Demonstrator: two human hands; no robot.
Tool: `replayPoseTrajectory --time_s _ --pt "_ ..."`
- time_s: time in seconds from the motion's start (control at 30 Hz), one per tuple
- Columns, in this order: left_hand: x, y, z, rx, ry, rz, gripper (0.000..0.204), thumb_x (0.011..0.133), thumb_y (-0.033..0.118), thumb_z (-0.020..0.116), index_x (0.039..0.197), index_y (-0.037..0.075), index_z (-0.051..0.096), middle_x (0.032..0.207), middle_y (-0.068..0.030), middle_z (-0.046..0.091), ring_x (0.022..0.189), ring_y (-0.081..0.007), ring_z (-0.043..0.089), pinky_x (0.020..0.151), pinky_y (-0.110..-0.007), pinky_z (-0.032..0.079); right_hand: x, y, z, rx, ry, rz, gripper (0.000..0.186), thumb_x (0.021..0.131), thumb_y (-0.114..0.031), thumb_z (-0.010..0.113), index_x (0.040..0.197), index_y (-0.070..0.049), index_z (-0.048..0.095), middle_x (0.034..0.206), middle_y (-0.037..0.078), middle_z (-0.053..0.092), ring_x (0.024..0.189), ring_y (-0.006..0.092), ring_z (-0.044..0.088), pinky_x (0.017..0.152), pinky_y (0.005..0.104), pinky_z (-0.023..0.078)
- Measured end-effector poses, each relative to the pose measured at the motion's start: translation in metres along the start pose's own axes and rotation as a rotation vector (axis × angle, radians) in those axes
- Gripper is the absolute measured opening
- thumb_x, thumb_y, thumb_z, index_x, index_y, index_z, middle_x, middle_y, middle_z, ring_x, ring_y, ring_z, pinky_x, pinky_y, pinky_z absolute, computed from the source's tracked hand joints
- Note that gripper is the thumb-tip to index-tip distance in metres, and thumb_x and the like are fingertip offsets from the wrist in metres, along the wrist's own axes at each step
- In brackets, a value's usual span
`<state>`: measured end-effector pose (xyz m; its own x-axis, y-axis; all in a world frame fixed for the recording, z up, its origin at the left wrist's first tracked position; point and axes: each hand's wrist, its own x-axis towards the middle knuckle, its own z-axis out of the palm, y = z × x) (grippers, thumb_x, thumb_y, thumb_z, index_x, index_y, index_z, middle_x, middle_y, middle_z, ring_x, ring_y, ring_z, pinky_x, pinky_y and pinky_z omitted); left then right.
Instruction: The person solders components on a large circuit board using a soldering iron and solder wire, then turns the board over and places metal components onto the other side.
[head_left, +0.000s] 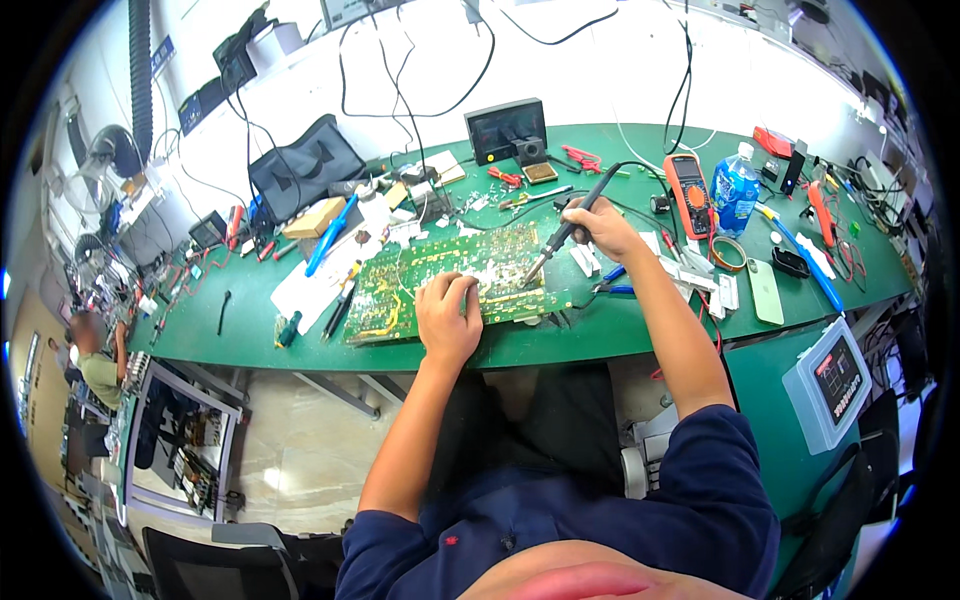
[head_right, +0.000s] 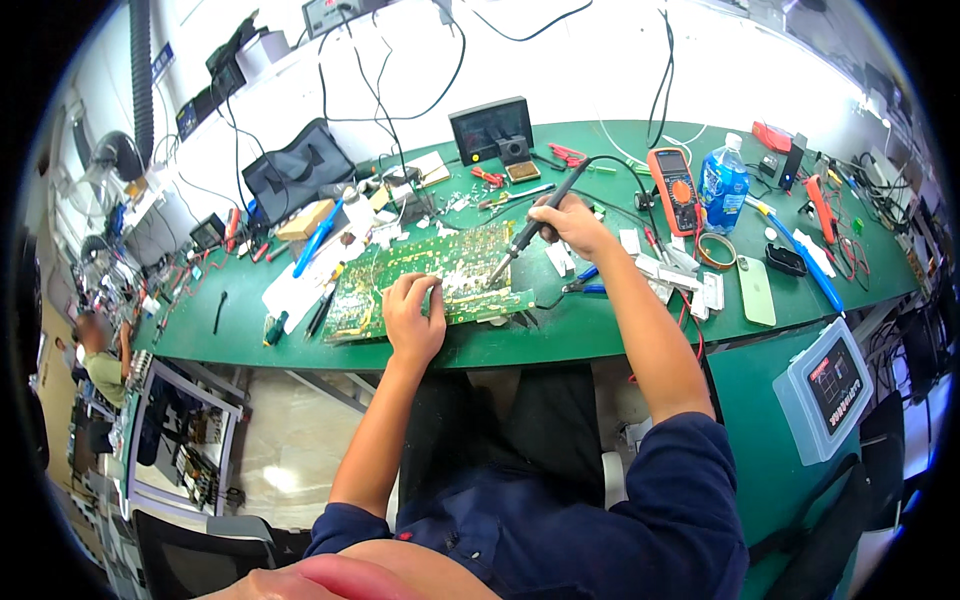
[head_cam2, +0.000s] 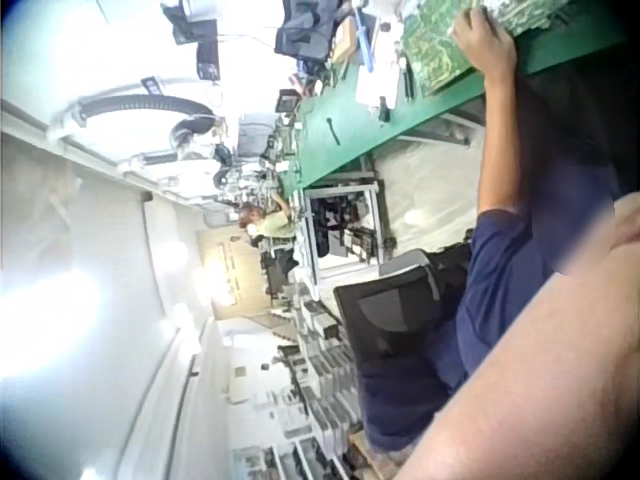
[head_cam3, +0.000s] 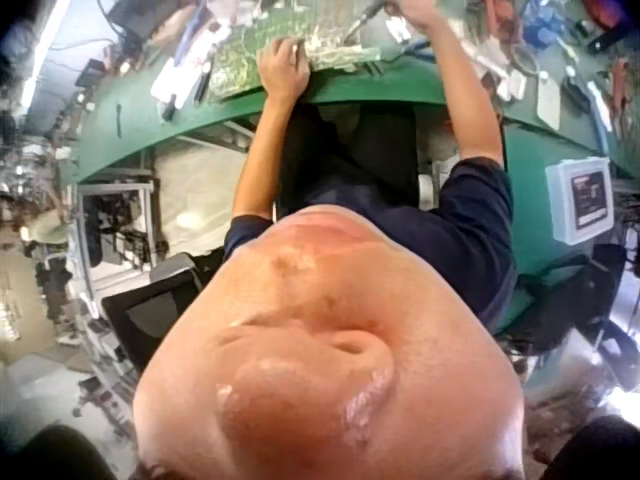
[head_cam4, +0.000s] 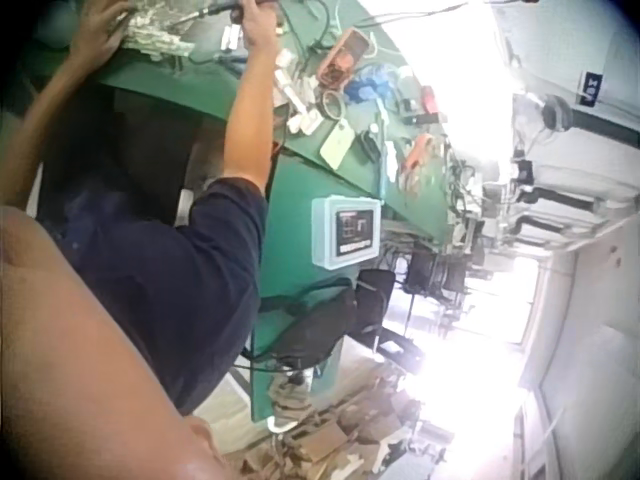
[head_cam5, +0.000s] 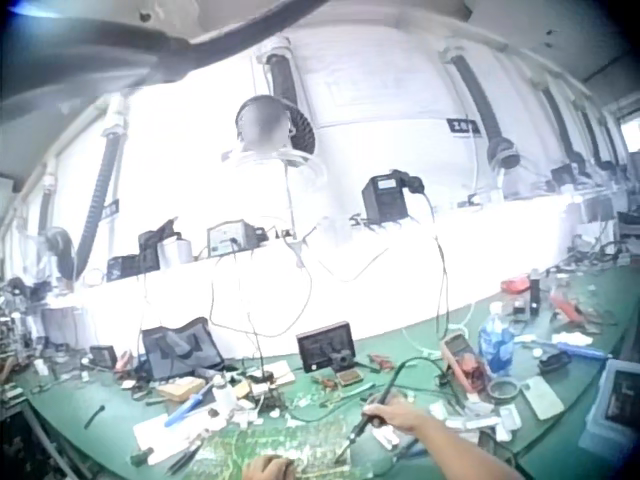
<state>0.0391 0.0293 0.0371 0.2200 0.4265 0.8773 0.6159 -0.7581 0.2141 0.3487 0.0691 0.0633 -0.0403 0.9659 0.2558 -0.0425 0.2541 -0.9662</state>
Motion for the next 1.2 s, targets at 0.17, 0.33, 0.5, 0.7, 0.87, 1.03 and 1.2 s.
replayPoseTrajectory --time_s 0.17,0.33,0.5,0.7,0.87,1.03,1.2 --pt "0.000 0.001 0.002 0.013 0.021 0.011 0.012 0.082 0.004 0.071 0.092 0.008 0.067 0.093 -0.0070 0.065 0.087 -0.0270 0.062 0.078 -0.038 0.043 0.004 0.003 -0.001 0.036 -0.021 -0.024 0.021 0.092 -0.019 0.067 0.083 0.000 0.062 0.065 0.002 0.057 0.053 0.0107 0.052 0.050 0.0275 0.041" --pt "-0.003 0.002 0.003 0.015 0.018 -0.012 0.013 0.082 0.004 0.070 0.093 0.008 0.068 0.093 -0.0073 0.066 0.087 -0.0274 0.062 0.079 -0.038 0.043 0.003 0.005 -0.007 -0.023 -0.065 0.031 0.017 0.091 -0.017 0.067 0.088 -0.001 0.061 0.070 0.002 0.057 0.058 0.0100 0.054 0.051 0.0252 0.042" --pt "-0.001 0.002 0.002 0.014 0.025 -0.005 0.012 0.082 0.004 0.070 0.092 0.009 0.068 0.093 -0.0070 0.065 0.086 -0.0276 0.061 0.079 -0.039 0.043 0.004 0.007 -0.006 -0.001 -0.051 0.030 0.017 0.092 -0.018 0.066 0.088 -0.002 0.061 0.069 0.001 0.057 0.057 0.0096 0.053 0.051 0.0246 0.041" --pt "0.004 -0.005 0.014 0.019 0.033 -0.007 0.012 0.082 0.004 0.070 0.093 0.009 0.068 0.094 -0.0085 0.065 0.088 -0.0302 0.061 0.080 -0.040 0.043 0.016 0.017 -0.014 -0.051 0.028 -0.040 0.026 0.092 -0.026 0.069 0.083 -0.002 0.064 0.064 0.003 0.057 0.056 0.0116 0.054 0.053 0.0281 0.041" --pt "-0.003 -0.006 0.015 0.003 0.016 -0.025 0.009 0.084 0.005 0.070 0.093 0.008 0.069 0.096 -0.0101 0.067 0.089 -0.0319 0.063 0.079 -0.040 0.046 0.013 0.011 -0.013 -0.021 0.022 0.024 0.023 0.092 -0.023 0.069 0.085 -0.002 0.063 0.064 0.002 0.057 0.055 0.0110 0.053 0.051 0.0271 0.038" --pt "-0.007 -0.010 0.016 0.019 0.031 -0.006 0.012 0.083 0.006 0.071 0.094 0.010 0.070 0.094 -0.0075 0.065 0.085 -0.0290 0.062 0.076 -0.040 0.044 0.011 0.009 -0.012 -0.047 -0.030 0.021 0.025 0.096 -0.024 0.066 0.097 0.001 0.065 0.070 -0.001 0.056 0.058 0.0074 0.050 0.054 0.0239 0.040" --pt "-0.008 -0.009 0.015 0.016 0.024 -0.028 0.010 0.085 0.006 0.071 0.094 0.009 0.070 0.095 -0.0074 0.068 0.086 -0.0283 0.065 0.077 -0.038 0.046 0.015 0.015 -0.011 -0.008 -0.023 -0.018 0.023 0.095 -0.023 0.068 0.096 0.000 0.066 0.071 0.000 0.058 0.058 0.0082 0.052 0.054 0.0244 0.042"
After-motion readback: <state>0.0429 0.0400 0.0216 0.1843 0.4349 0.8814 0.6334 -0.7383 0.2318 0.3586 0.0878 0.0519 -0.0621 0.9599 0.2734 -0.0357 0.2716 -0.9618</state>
